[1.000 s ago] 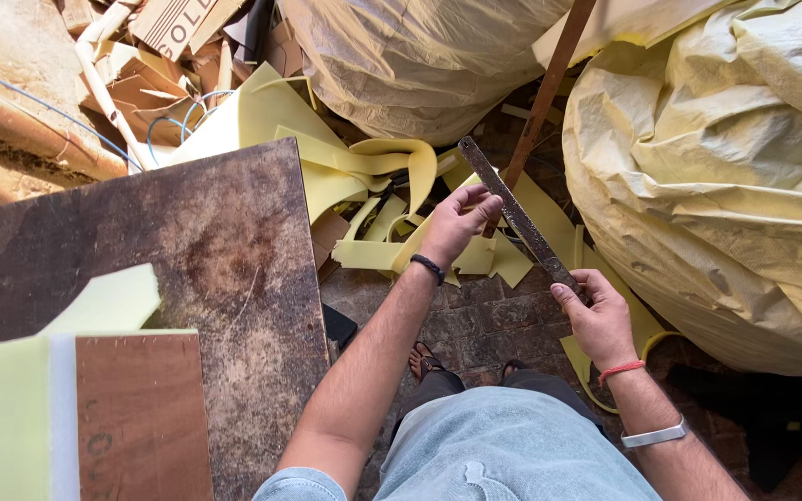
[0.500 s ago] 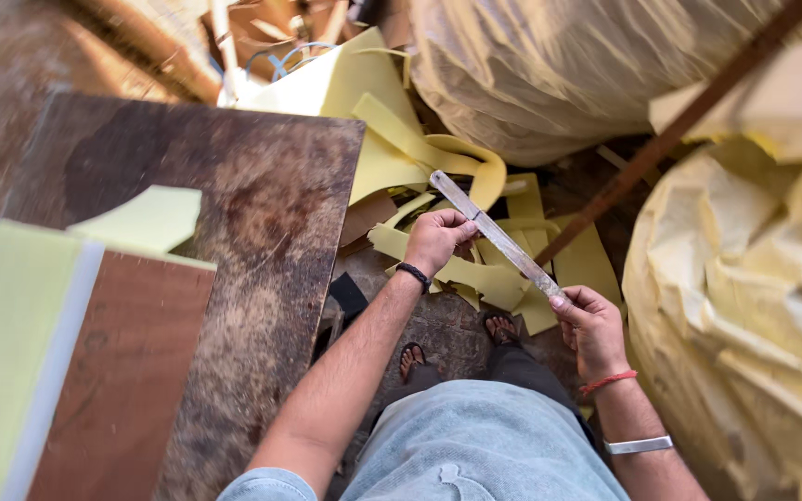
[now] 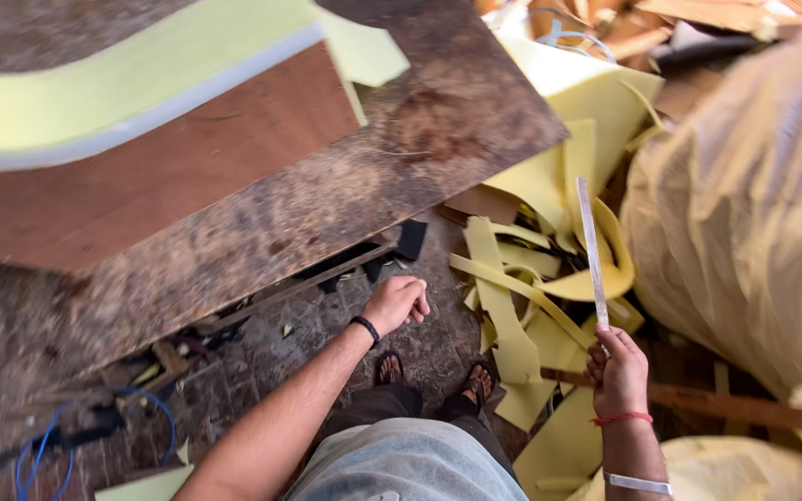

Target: The person fits a sheet of yellow foam over the curved edge of a wooden furniture frame, pressing it into place, then trims off the overhanging excess foam with a long knife, cutting strips away section by section. Afterwards they pick up a spray glue gun and apply adhesive to the foam and frame edge.

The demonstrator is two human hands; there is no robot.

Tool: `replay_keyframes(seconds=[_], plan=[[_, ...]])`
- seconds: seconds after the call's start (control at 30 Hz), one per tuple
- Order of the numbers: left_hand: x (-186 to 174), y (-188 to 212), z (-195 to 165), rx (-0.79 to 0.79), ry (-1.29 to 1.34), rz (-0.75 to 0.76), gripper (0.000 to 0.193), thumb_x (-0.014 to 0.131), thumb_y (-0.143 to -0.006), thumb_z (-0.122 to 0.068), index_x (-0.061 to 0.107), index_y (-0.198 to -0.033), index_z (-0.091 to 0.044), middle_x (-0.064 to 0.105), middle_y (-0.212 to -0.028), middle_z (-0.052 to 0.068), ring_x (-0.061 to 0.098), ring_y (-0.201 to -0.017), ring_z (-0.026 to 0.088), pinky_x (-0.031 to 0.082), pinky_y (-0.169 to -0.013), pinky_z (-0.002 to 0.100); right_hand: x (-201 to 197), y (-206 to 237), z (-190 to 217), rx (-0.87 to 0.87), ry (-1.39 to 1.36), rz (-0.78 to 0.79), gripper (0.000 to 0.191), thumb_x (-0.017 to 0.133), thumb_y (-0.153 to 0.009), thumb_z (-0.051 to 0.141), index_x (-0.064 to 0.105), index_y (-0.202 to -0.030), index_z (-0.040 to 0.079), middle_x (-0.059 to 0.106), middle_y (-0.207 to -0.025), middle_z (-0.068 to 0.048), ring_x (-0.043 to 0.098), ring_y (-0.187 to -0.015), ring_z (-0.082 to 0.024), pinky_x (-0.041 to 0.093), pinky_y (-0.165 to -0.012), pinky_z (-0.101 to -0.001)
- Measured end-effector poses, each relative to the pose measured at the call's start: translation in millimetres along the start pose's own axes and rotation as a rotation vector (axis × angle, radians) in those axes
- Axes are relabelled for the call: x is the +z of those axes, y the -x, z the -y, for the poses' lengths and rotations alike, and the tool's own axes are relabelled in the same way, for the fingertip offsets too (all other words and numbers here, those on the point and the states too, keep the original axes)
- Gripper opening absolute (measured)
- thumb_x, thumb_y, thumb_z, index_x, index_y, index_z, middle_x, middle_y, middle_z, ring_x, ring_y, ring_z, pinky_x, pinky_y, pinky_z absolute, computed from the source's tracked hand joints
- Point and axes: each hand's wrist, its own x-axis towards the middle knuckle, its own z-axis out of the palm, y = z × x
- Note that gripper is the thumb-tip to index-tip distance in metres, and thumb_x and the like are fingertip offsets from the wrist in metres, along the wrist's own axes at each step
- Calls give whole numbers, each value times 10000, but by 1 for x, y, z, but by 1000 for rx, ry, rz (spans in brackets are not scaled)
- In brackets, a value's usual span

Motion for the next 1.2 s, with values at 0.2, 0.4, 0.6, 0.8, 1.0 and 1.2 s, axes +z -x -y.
replay_keyframes(seconds=[0.2,0.4,0.6,0.8,1.0,1.2], plan=[[-101,78,43,0,14,-380,236,607,-973,-215,783,-1103,-128,779,-941,-13,719,-696,75,584,-580,279,142,-5,-11,74,192,326,155,650,-969,238,572,-879,138,409,-590,49,300,-432,-68,234,-408,-249],[-179,192,124,31,87,-758,175,820,-864,-215,840,-995,-101,807,-856,41,720,-660,99,602,-621,281,296,44,-83,151,502,664,153,653,-964,243,588,-877,134,426,-607,44,320,-451,-72,234,-412,-251],[-236,322,223,13,305,-1008,251,833,-876,-244,697,-801,-46,726,-703,36,669,-608,99,549,-552,295,399,152,-190,230,627,915,156,655,-956,228,573,-865,131,413,-626,45,313,-469,-79,235,-419,-267],[-292,441,312,-44,445,-1095,301,736,-959,-336,670,-836,-70,723,-719,20,656,-574,110,525,-530,310,462,283,-301,323,686,992,135,647,-949,231,602,-887,120,399,-635,45,293,-478,-84,220,-430,-275],[-335,536,396,-194,58,-1338,512,825,-875,-277,591,-1211,31,636,-1232,214,678,-986,334,591,-771,478,520,370,-381,375,809,1078,179,659,-951,263,598,-898,103,395,-627,34,302,-479,-95,233,-443,-283],[-401,606,419,-324,39,-1436,445,823,-838,-218,659,-1198,-12,684,-1238,183,665,-1122,350,594,-900,510,589,405,-444,391,903,1085,168,665,-940,255,599,-898,107,399,-628,36,317,-483,-98,255,-454,-286]])
